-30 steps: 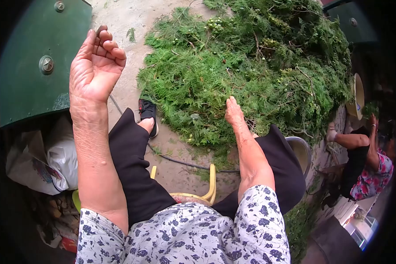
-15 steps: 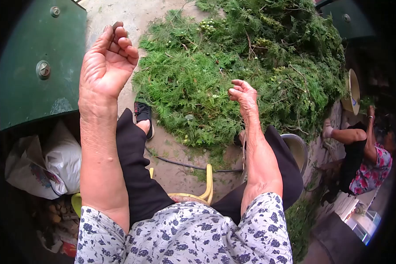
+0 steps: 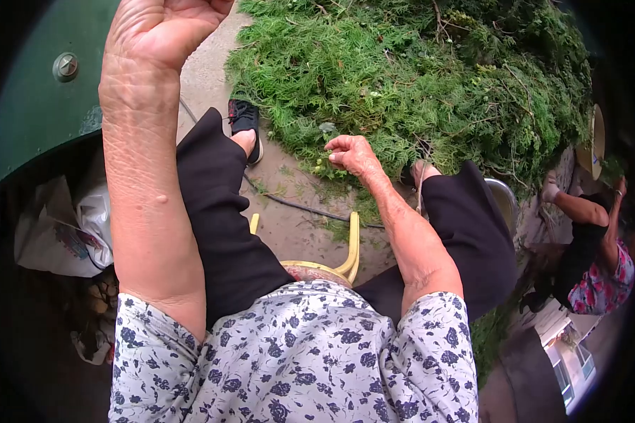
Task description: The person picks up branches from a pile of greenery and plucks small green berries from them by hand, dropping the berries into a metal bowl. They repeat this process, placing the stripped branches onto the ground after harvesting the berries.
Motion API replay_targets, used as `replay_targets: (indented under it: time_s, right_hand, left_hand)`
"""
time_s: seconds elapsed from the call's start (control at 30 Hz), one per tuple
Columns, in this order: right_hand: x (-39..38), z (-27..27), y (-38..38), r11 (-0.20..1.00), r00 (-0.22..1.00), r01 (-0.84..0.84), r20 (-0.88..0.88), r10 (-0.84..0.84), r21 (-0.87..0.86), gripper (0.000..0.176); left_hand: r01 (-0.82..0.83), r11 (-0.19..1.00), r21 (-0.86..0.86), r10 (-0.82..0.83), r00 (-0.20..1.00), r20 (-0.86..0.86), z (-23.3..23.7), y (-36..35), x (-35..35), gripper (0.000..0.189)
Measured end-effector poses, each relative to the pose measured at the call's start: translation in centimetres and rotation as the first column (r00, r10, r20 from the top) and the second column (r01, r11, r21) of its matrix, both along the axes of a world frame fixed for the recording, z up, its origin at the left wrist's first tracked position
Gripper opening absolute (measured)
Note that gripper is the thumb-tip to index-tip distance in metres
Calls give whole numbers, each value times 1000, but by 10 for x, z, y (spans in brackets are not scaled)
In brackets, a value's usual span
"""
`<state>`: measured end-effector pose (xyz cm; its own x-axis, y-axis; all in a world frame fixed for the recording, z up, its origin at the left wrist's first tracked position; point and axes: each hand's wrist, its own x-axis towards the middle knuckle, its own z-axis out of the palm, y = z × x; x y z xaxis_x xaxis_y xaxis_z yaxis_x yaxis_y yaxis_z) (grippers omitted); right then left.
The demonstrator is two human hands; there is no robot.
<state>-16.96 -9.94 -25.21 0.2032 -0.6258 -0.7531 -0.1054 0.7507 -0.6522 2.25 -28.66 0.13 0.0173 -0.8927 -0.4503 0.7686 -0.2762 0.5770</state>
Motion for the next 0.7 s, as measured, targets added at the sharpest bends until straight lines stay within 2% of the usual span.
replay_targets:
  time_s: [0.07, 0.1, 0.13, 0.17, 0.2, 0.23, 0.27, 0.33, 0.37, 0.4, 0.47, 0.5, 0.53, 0.63, 0.7]
  right_hand:
    - [3, 6, -8, 993, 994, 111, 17, -110, -28, 18]
    - [4, -2, -10, 996, 999, 53, 16, -52, -68, 20]
    - [6, -10, -9, 996, 997, -70, 25, 71, -55, 23]
    - [13, -5, -11, 949, 952, -304, -55, 300, -89, 24]
    - [21, 0, -13, 847, 851, -521, -143, 506, -105, 25]
    - [25, -12, -11, 672, 734, -675, -368, 571, -303, 24]
    - [27, -24, -11, 670, 733, -676, -365, 573, -306, 24]
    - [37, -33, -24, 682, 587, -689, -741, 326, -245, 23]
    - [39, -37, -32, 671, 597, -676, -760, 257, -304, 21]
    - [42, -41, -40, 730, 593, -637, -762, 258, -248, 20]
    - [42, -52, -49, 726, 532, -669, -786, 315, -162, 18]
    - [39, -58, -53, 693, 482, -718, -767, 424, -69, 18]
    - [37, -63, -52, 688, 459, -725, -772, 439, -40, 18]
    - [27, -68, -44, 667, 445, -742, -799, 405, -75, 17]
    - [23, -61, -42, 792, 619, -593, -710, 336, -142, 16]
  left_hand:
    - [-26, 1000, 1, 26, 1000, 7, 1, 4, -2, 9]
    - [-45, 999, 5, 45, 999, 8, 4, 6, -3, 9]
    - [-49, 999, 1, 49, 999, 12, 5, 7, -3, 9]
    - [-48, 999, 1, 48, 999, 25, 5, 7, -3, 9]
    - [-46, 999, -1, 46, 998, 39, 5, 7, -2, 9]
    - [-38, 999, 0, 38, 999, 33, 5, 6, 0, 10]
    - [-42, 999, -1, 42, 998, 37, 5, 6, 1, 10]
    - [-48, 999, 15, 47, 997, 56, 6, 5, 2, 10]
    - [-54, 998, 13, 53, 997, 61, 7, 6, 2, 10]
    - [-65, 998, 19, 64, 996, 57, 8, 6, 2, 10]
    - [-75, 997, 26, 73, 996, 59, 8, 6, 3, 10]
    - [-66, 998, 21, 65, 997, 45, 7, 6, 5, 9]
    - [-58, 998, 15, 57, 998, 29, 6, 6, 6, 9]
    - [-71, 997, 1, 71, 995, 65, 9, 6, 5, 9]
    - [-89, 996, 17, 88, 994, 65, 12, 7, 4, 9]
